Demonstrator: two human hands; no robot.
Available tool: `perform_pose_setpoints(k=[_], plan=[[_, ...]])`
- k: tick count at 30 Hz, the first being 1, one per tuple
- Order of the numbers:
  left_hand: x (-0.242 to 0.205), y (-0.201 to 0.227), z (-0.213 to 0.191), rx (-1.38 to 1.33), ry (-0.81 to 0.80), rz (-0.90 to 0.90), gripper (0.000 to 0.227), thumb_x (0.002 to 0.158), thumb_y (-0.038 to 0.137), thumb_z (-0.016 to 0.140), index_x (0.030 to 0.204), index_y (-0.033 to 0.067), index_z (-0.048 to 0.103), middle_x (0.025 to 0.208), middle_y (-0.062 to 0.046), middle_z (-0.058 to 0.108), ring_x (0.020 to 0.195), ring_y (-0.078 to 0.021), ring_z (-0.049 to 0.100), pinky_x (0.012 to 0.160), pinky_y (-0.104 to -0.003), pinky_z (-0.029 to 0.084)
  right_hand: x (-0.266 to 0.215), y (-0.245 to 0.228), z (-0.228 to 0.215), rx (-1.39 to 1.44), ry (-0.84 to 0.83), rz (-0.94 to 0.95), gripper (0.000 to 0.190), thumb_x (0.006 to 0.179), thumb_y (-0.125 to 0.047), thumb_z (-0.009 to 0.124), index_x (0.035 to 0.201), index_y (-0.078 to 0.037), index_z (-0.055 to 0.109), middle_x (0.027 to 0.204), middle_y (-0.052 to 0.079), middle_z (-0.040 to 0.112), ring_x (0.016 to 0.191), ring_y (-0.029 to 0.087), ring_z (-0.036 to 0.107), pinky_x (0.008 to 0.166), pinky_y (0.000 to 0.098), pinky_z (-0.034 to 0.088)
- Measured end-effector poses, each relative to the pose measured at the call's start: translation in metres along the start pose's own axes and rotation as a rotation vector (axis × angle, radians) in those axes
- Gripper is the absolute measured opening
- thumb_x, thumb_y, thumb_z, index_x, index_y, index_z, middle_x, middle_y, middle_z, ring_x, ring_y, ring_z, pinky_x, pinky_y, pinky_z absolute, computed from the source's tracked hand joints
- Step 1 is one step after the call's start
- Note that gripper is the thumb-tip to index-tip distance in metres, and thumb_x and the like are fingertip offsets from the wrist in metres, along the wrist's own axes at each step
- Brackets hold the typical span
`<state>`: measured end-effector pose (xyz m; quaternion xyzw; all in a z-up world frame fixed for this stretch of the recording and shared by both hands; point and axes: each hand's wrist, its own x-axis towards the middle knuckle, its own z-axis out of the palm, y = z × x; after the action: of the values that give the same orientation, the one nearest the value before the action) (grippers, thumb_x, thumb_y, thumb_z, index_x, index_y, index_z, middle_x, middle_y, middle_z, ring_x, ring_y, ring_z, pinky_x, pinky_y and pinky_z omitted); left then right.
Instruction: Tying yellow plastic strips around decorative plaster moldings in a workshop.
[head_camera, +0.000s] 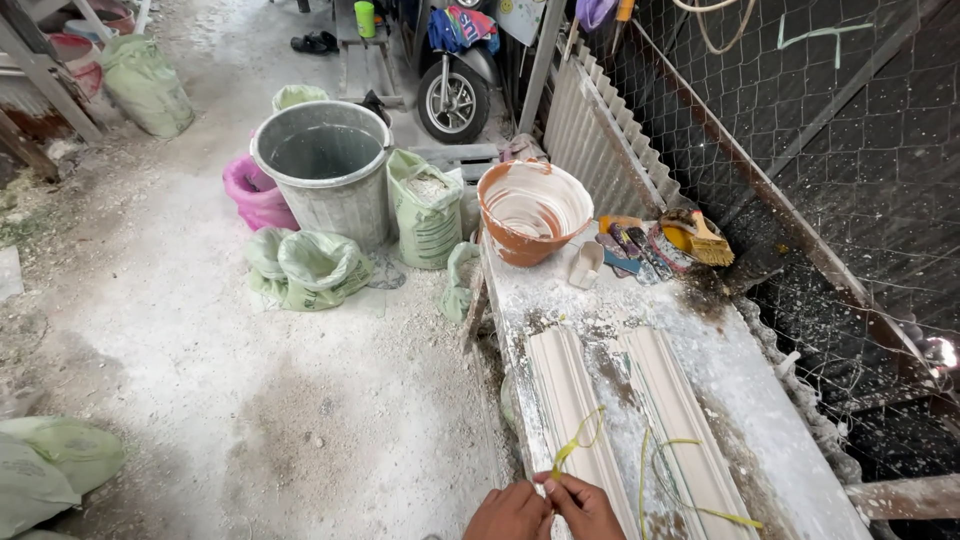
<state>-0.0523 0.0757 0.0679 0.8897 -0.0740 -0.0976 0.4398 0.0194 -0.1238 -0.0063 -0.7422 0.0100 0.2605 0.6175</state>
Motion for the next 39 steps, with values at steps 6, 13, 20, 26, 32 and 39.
perform_pose_setpoints(k=[6, 13, 20, 26, 32, 39], plan=[[-0.022, 0.003, 0.005, 0.179, 0.364, 0.508, 0.014, 0.095, 0.012, 0.072, 0.103, 0.0001, 0.070, 0.102, -0.014, 0.065, 0.095, -0.0275, 0.067, 0.085, -0.041, 0.053, -0.017, -0.026, -0.025, -0.165, -0.378, 0.109, 0.029, 0.101, -0.022, 0.064, 0.104, 0.004, 0.076, 0.084, 0.002, 0.072, 0.081, 0.006, 0.062, 0.078, 0.0262, 0.055], [-0.037, 0.030, -0.026, 0.171, 0.347, 0.639, 0.010, 0.088, 0.011, 0.067, 0.092, 0.0032, 0.063, 0.103, -0.013, 0.060, 0.113, -0.0277, 0.065, 0.102, -0.042, 0.054, -0.040, -0.071, -0.023, -0.310, -0.572, 0.203, 0.023, 0.093, -0.015, 0.067, 0.106, 0.002, 0.078, 0.094, 0.003, 0.079, 0.088, 0.005, 0.065, 0.082, 0.0250, 0.054], [-0.041, 0.028, -0.007, 0.240, 0.413, 0.794, 0.006, 0.101, 0.020, 0.067, 0.102, 0.0144, 0.067, 0.115, -0.007, 0.062, 0.118, -0.0251, 0.064, 0.108, -0.047, 0.048, -0.046, -0.064, -0.039, -0.480, -0.528, 0.435, 0.016, 0.087, -0.010, 0.075, 0.099, -0.001, 0.072, 0.091, 0.005, 0.073, 0.088, 0.012, 0.066, 0.082, 0.0285, 0.053], [-0.051, 0.048, -0.035, 0.296, 0.411, 0.795, 0.014, 0.101, 0.023, 0.067, 0.110, 0.0117, 0.066, 0.127, -0.008, 0.061, 0.125, -0.0255, 0.063, 0.112, -0.041, 0.049, -0.040, -0.045, -0.047, -0.528, -0.612, 0.348, 0.012, 0.085, -0.003, 0.073, 0.097, 0.000, 0.071, 0.085, 0.006, 0.070, 0.082, 0.013, 0.064, 0.072, 0.0308, 0.053], [-0.061, 0.057, -0.055, 0.004, 0.164, 0.671, 0.029, 0.100, 0.020, 0.068, 0.128, 0.0114, 0.070, 0.130, -0.010, 0.059, 0.120, -0.0277, 0.061, 0.094, -0.042, 0.048, -0.049, -0.090, -0.028, -0.263, -0.838, 0.262, 0.011, 0.091, -0.004, 0.073, 0.099, 0.003, 0.072, 0.082, 0.006, 0.072, 0.077, 0.013, 0.068, 0.073, 0.0298, 0.055], [-0.058, 0.049, -0.046, 0.019, 0.333, 0.627, 0.028, 0.091, 0.014, 0.068, 0.119, 0.0143, 0.069, 0.140, -0.018, 0.056, 0.125, -0.0333, 0.060, 0.097, -0.045, 0.051, -0.049, -0.104, -0.022, -0.130, -0.871, 0.329, 0.020, 0.099, -0.016, 0.068, 0.097, 0.003, 0.073, 0.082, 0.007, 0.073, 0.076, 0.012, 0.068, 0.074, 0.0280, 0.055]])
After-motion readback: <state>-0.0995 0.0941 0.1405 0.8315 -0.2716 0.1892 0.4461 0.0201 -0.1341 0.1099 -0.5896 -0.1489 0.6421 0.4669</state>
